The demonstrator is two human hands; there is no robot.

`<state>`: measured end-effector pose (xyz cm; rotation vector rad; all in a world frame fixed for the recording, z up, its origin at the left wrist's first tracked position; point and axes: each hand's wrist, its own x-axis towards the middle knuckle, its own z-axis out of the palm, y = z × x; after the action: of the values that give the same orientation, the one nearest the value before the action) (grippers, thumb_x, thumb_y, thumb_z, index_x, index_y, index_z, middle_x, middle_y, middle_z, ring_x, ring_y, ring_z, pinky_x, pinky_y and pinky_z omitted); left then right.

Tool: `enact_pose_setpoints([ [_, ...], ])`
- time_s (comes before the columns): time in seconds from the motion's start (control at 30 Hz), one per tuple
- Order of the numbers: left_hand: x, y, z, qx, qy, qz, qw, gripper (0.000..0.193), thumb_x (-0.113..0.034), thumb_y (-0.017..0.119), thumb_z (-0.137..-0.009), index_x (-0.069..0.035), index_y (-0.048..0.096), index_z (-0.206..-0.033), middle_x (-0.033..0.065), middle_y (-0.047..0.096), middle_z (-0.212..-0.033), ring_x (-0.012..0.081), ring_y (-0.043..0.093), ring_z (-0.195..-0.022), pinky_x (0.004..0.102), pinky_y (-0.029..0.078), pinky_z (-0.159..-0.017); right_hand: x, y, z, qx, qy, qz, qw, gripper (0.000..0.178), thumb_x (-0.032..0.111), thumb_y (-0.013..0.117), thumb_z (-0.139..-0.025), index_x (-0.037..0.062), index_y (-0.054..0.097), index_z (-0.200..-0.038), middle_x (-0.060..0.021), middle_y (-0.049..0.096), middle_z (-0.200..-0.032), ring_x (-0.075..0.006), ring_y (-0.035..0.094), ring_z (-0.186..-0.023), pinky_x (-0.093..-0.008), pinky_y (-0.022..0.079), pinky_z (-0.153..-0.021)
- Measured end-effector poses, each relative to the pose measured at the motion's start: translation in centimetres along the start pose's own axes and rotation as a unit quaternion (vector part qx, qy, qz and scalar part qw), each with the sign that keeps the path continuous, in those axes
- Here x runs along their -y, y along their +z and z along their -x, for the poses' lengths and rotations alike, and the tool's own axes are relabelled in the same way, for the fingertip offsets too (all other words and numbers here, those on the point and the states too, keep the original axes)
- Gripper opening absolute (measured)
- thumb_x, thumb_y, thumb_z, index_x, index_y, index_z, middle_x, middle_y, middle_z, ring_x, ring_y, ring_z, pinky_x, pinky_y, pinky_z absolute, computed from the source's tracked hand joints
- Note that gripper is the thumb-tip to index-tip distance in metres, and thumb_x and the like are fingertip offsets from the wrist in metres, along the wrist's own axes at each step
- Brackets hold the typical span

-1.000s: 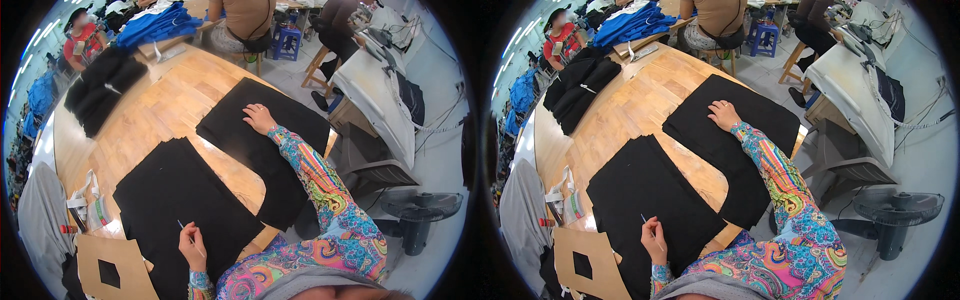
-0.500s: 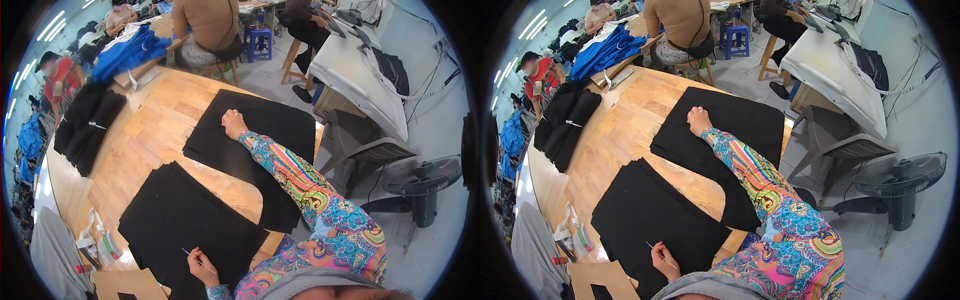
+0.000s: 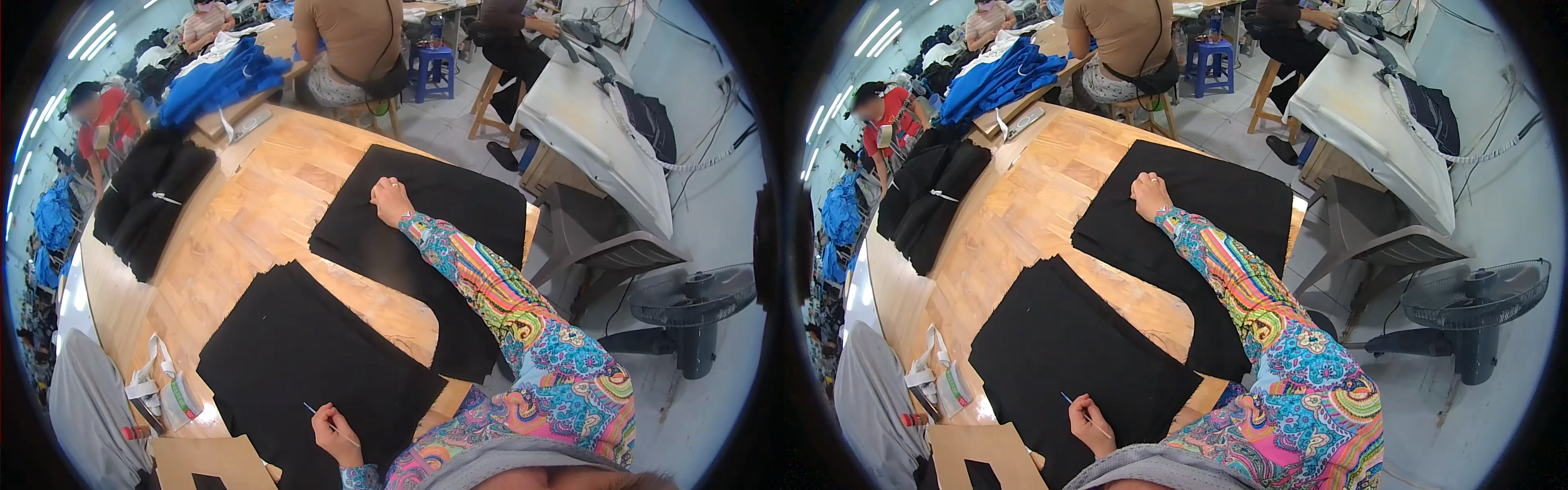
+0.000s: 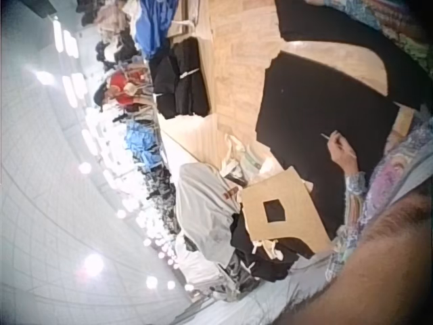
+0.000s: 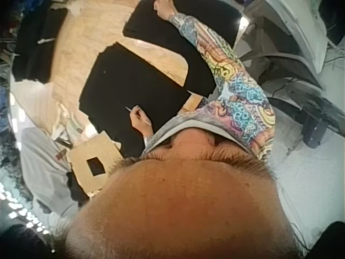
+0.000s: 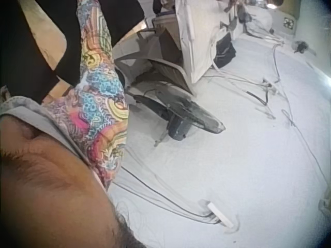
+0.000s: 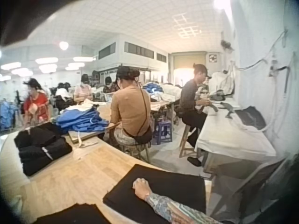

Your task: The person uses a cardboard template to trace shapes onto black fabric. They place the template on the fabric, trace the outline with a white marker, and then move the template to a new position to repeat the process. The person handles the template and fabric repeatedly to mark multiple sections.

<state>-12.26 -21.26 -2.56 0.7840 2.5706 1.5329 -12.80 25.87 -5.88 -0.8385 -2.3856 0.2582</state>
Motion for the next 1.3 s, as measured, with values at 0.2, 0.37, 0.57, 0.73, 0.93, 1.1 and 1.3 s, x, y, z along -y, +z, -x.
enact_pose_setpoints([
  [0.2, 0.8, 0.3, 0.1, 0.0, -0.007, 0.005, 1.0, 0.003, 0.003, 0.054, -0.083, 0.001, 0.055, -0.085, 0.009, 0.062, -0.088, 0.0155, 0.058, -0.078, 0.0266, 0.046, -0.074, -0.3, 0.5, -0.4, 0.004, -0.013, 0.014, 1.0, 0.008, 0.012, 0.062, -0.075, 0.0074, 0.056, -0.079, -0.0089, 0.048, -0.093, -0.0276, 0.046, -0.097, -0.0392, 0.037, -0.085],
  [0.37, 1.0, 0.2, 0.0, -0.002, 0.007, -0.004, 1.0, 0.003, 0.002, 0.054, -0.083, 0.001, 0.055, -0.085, 0.0084, 0.061, -0.087, 0.0146, 0.057, -0.078, 0.0258, 0.046, -0.074, 0.2, 0.8, -0.5, 0.006, -0.009, 0.012, 1.0, 0.008, 0.012, 0.062, -0.075, 0.0071, 0.057, -0.079, -0.0092, 0.048, -0.093, -0.0272, 0.046, -0.097, -0.039, 0.037, -0.085],
  [0.57, 1.0, 0.7, 0.1, 0.004, -0.009, 0.013, 1.0, 0.004, 0.004, 0.052, -0.081, 0.001, 0.055, -0.082, 0.0115, 0.061, -0.089, 0.0212, 0.06, -0.08, 0.0295, 0.048, -0.073, -0.3, 0.2, -0.8, 0.007, -0.001, 0.027, 1.0, 0.009, 0.014, 0.062, -0.076, 0.0066, 0.059, -0.08, -0.0092, 0.05, -0.093, -0.0268, 0.047, -0.097, -0.0383, 0.038, -0.086],
  [0.73, 1.3, 0.1, 0.4, 0.001, -0.021, 0.002, 1.0, 0.004, 0.003, 0.052, -0.083, 0.001, 0.055, -0.083, 0.0111, 0.06, -0.089, 0.0197, 0.059, -0.079, 0.029, 0.048, -0.073, 0.8, 0.7, -0.1, -0.001, -0.011, -0.007, 1.0, 0.013, 0.017, 0.064, -0.074, 0.0079, 0.059, -0.082, -0.0085, 0.051, -0.093, -0.0265, 0.048, -0.096, -0.0386, 0.038, -0.086],
  [0.93, 1.2, 0.3, 0.3, 0.001, -0.018, -0.003, 1.0, 0.003, 0.001, 0.053, -0.084, 0.001, 0.056, -0.085, 0.0103, 0.061, -0.087, 0.0184, 0.059, -0.078, 0.0284, 0.047, -0.071, 1.4, -2.6, 3.2, -0.064, -0.047, -0.068, 0.994, 0.02, 0.019, 0.067, -0.072, 0.0091, 0.06, -0.089, -0.0081, 0.053, -0.099, -0.0269, 0.047, -0.106, -0.0396, 0.038, -0.09],
  [1.1, 0.9, 0.1, 0.4, -0.002, 0.001, 0.0, 1.0, 0.004, 0.001, 0.053, -0.084, 0.001, 0.057, -0.086, 0.01, 0.061, -0.086, 0.0184, 0.059, -0.076, 0.0281, 0.047, -0.07, -5.3, -10.0, 6.9, -0.199, 0.003, 0.048, 0.979, 0.013, 0.019, 0.065, -0.068, 0.0097, 0.064, -0.078, -0.0084, 0.06, -0.087, -0.0284, 0.055, -0.091, -0.0403, 0.044, -0.081],
  [1.3, 0.8, 0.4, 0.3, 0.009, 0.001, 0.018, 1.0, 0.003, 0.0, 0.054, -0.085, 0.002, 0.057, -0.086, 0.0085, 0.06, -0.084, 0.0162, 0.057, -0.074, 0.0262, 0.046, -0.069, -16.7, -17.4, 12.7, -0.055, 0.48, 0.193, 0.854, 0.04, 0.039, 0.067, -0.073, 0.005, 0.067, -0.094, -0.0171, 0.058, -0.105, -0.0347, 0.053, -0.1, -0.0418, 0.041, -0.089],
])
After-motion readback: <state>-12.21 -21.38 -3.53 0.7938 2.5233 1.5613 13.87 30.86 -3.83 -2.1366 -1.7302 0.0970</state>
